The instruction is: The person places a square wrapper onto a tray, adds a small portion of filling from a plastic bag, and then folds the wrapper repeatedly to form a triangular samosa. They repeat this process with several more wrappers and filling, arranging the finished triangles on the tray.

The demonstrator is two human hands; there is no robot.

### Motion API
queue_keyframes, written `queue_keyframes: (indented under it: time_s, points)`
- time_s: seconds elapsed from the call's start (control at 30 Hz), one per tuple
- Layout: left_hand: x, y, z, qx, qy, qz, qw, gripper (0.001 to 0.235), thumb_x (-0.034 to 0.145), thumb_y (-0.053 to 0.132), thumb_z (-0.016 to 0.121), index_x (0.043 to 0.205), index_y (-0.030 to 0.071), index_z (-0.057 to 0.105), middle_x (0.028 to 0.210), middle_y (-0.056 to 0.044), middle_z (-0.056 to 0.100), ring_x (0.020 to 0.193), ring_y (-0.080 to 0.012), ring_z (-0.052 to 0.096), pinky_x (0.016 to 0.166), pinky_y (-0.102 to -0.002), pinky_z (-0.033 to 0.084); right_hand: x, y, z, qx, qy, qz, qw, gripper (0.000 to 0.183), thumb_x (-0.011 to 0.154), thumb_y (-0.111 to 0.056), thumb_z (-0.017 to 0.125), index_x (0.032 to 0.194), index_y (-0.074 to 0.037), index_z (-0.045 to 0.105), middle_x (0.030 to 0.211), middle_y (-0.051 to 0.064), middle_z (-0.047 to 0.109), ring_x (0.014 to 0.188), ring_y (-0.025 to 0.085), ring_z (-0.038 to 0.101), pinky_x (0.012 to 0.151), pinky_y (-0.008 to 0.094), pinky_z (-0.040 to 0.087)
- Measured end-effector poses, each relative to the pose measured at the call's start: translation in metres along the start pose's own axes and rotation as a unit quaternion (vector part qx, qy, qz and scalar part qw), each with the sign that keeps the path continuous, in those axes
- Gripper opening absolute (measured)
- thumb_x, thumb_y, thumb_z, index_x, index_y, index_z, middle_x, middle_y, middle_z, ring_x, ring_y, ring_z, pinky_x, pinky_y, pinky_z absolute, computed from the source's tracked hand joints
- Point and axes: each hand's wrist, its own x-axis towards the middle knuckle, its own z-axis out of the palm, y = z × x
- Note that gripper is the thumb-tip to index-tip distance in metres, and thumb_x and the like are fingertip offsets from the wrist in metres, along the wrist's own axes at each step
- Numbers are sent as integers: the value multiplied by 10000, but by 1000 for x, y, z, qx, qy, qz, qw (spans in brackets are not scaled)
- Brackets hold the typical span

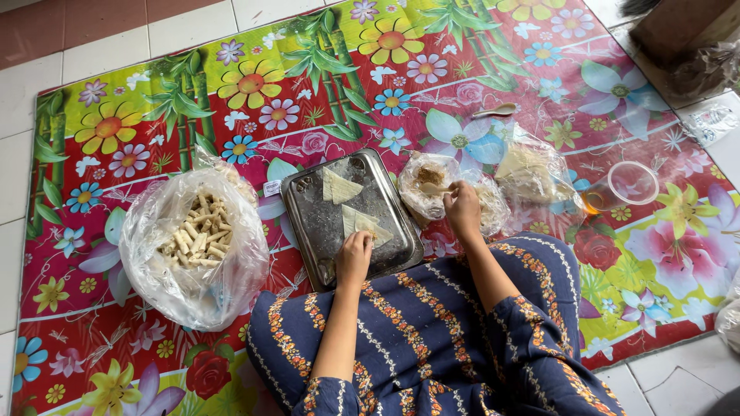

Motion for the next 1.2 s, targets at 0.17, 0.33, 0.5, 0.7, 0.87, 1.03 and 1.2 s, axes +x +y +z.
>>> queue_keyframes:
  time_s: [0.17, 0.33, 0.5, 0.7, 0.87, 1.03, 1.2]
  points:
    - [-3, 1, -4, 19, -7, 21, 1000, 193, 873, 86, 710, 1066, 79, 718, 1087, -90, 705, 1070, -294, 646, 927, -407, 515, -12, -7, 1, -124, -15, -28, 992, 409, 891, -118, 676, 1297, -79, 655, 1223, 255, 605, 1009, 374, 668, 771, 438, 566]
    - [-5, 2, -5, 34, -10, 17, 999, 249, 840, 3, 682, 1076, 74, 720, 1081, -82, 709, 1065, -289, 646, 933, -403, 516, -19, -2, 1, -160, 7, -54, 986, 498, 949, -29, 579, 1447, -34, 591, 1345, 231, 600, 1091, 368, 673, 854, 432, 586]
    - [-2, 3, -7, 30, -11, 3, 999, 208, 843, -15, 671, 1027, 75, 706, 1058, -62, 717, 1064, -273, 651, 928, -399, 518, -22, -12, 0, -305, 74, -107, 943, 400, 820, -45, 613, 1218, -51, 657, 1392, 241, 609, 1069, 366, 688, 597, 369, 605]
    - [-3, 0, -5, 58, -5, 27, 998, 191, 793, 50, 747, 975, 97, 716, 1009, -58, 692, 1052, -277, 635, 912, -408, 510, -79, -43, 32, -131, -159, -194, 959, 280, 919, -239, 707, 1146, -76, 691, 1143, 139, 649, 963, 286, 626, 765, 432, 554]
    - [-3, 1, -6, 80, 0, 60, 995, 149, 790, 80, 757, 935, 107, 739, 1034, -60, 680, 1063, -280, 618, 915, -407, 502, -105, -57, 63, -62, -143, -213, 965, 233, 863, -170, 720, 1064, -58, 683, 1049, 131, 662, 1031, 338, 618, 869, 451, 495]
    - [-2, 1, -5, 57, 17, 64, 996, 145, 843, 68, 712, 986, 93, 710, 1063, -79, 690, 1087, -296, 618, 934, -418, 495, -96, -62, 61, 124, -195, -241, 943, 276, 842, -102, 727, 1113, -55, 699, 1089, 152, 684, 1053, 374, 619, 921, 445, 507]
    - [2, -7, 0, 2, 1, 7, 1000, 100, 925, 73, 659, 1023, 62, 642, 1014, -115, 712, 1038, -325, 662, 885, -447, 520, -83, -66, 58, 166, -250, -264, 917, 316, 832, -66, 734, 1146, -47, 708, 1088, 159, 719, 1038, 358, 675, 935, 431, 529]
